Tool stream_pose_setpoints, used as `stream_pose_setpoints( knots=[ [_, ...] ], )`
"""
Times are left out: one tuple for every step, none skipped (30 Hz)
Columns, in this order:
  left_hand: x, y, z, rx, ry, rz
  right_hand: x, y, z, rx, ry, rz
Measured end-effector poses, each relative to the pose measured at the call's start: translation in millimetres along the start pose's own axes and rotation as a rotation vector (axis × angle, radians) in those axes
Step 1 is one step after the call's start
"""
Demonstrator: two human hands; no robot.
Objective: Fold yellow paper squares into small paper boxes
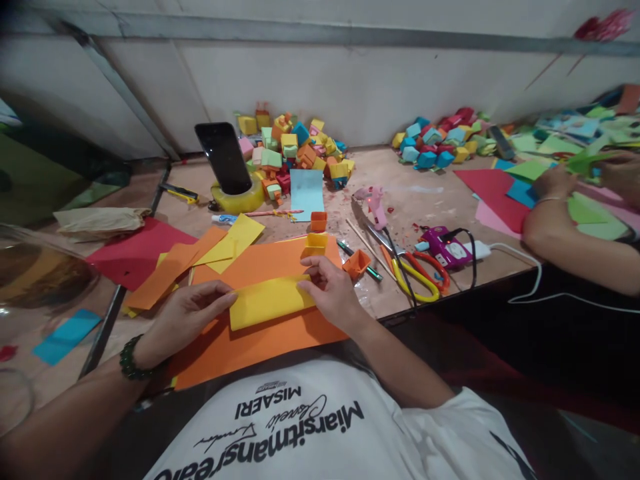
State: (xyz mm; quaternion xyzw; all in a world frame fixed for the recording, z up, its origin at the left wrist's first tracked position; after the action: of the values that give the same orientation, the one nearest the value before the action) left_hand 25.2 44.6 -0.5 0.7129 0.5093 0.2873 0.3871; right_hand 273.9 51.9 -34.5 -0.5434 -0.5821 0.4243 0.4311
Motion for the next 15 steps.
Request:
stream_pose_setpoints(
  knots=[
    [0.0, 0.6, -0.4, -0.002, 0.005, -0.001, -0.4, -1.0, 0.1, 0.009, 0.003, -0.006],
    [0.0, 1.2, -1.0, -0.005, 0.014, -0.003, -0.9, -1.9, 0.3, 0.018, 0.009, -0.013],
    [0.2, 1.7, -1.7, -0.007, 0.027, -0.002, -1.4, -2.8, 0.5, 0.025, 0.017, -0.022],
    [0.3, 2.2, -2.5, -0.008, 0.042, -0.001, -1.8, -3.5, 0.7, 0.031, 0.026, -0.033],
    [0.5, 2.3, -3.3, -0.009, 0.054, 0.000, -2.3, -4.0, 0.9, 0.037, 0.037, -0.043],
    [0.8, 2.2, -4.1, -0.010, 0.061, 0.001, -2.7, -4.3, 1.0, 0.043, 0.047, -0.053],
    [0.9, 1.9, -4.7, -0.010, 0.066, -0.001, -3.1, -4.5, 1.0, 0.050, 0.056, -0.063],
    [1.1, 1.4, -5.3, -0.008, 0.066, -0.005, -3.5, -4.6, 0.9, 0.057, 0.064, -0.071],
    [1.1, 0.9, -5.7, -0.006, 0.064, -0.011, -3.8, -4.6, 0.7, 0.064, 0.071, -0.077],
    [1.0, 0.4, -6.0, -0.006, 0.060, -0.016, -4.0, -4.6, 0.5, 0.067, 0.075, -0.081],
    [0.9, 0.0, -6.2, -0.007, 0.056, -0.018, -4.1, -4.7, 0.2, 0.069, 0.078, -0.085],
    [0.7, -0.4, -6.3, -0.008, 0.054, -0.017, -4.2, -4.8, 0.0, 0.069, 0.079, -0.087],
    [0.4, -0.9, -6.4, -0.010, 0.053, -0.015, -4.3, -4.9, -0.2, 0.068, 0.079, -0.087],
    [0.2, -1.4, -6.4, -0.012, 0.051, -0.013, -4.3, -5.0, -0.4, 0.065, 0.078, -0.085],
    [0.0, -2.3, -6.2, -0.014, 0.050, -0.011, -4.3, -5.0, -0.6, 0.061, 0.079, -0.084]
  ],
)
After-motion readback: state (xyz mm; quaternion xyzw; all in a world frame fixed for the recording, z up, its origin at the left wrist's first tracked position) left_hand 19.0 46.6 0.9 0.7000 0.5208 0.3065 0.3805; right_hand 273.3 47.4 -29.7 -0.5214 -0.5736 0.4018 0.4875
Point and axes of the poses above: each hand's wrist, its own x-axis towards the middle knuckle, its own z-axis out of the palm, y = z × x, the point moved 2 cm from there along x, towards the middle knuckle, and after that the axes turned 5 degrees about z, right-handed, at the moved point
